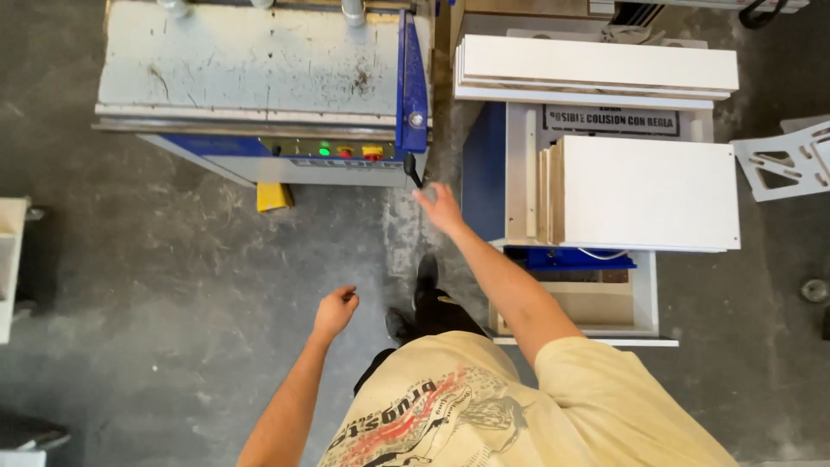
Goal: The person operates a blue edge banding machine to process a white rectangular board, then moves to a desk to interact with a computer keyboard and monitor. They return to the machine area to open drawers, retrieve a blue plastic tool and a wooden stick, and place them into a drawer.
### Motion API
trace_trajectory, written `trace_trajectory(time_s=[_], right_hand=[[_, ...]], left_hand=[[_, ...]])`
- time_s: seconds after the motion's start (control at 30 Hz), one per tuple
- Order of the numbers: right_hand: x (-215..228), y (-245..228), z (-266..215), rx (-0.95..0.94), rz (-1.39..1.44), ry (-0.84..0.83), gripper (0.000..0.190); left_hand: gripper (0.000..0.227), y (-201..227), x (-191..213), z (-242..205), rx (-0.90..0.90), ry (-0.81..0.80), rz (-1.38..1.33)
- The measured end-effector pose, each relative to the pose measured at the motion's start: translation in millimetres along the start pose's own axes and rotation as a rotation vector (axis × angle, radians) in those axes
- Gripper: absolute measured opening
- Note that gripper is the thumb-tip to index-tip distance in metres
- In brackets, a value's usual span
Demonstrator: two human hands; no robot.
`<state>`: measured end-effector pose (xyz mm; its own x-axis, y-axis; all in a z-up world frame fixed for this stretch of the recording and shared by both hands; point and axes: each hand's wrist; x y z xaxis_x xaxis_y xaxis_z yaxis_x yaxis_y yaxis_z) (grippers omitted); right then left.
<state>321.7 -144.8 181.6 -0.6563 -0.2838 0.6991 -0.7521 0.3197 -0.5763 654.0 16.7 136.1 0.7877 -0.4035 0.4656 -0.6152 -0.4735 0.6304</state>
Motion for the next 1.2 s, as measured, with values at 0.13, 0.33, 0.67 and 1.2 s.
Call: trace_trajectory(time_s=[0.13, 0.33, 0.67, 1.2], right_hand=[[18, -31, 43, -0.015, 0.091, -0.031, 0.086], [-28, 5, 135, 0.067, 0.188, -0.185, 0.084], [85, -87, 86, -0.081, -0.365, -0.363, 0.079], [62, -145, 132, -0.42, -0.155, 0.272, 0.115]], left_hand=[[0.041, 60, 36, 29, -0.049, -0.041, -0.007], [0.038, 146, 70, 119, -0.156, -0.061, 0.049], [0.038, 311, 104, 221, -0.45, -0.204, 0.185], [0.04, 352, 107, 321, -0.527, -0.397, 0.047]])
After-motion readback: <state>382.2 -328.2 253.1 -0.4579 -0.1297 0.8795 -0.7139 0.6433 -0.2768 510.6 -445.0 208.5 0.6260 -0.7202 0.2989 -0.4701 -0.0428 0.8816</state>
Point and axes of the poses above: each hand's wrist, its own z-axis towards the middle knuckle, its own x-axis out of the back of the hand, y = z × x, and after that the axes turned 13 degrees about -z, right-handed
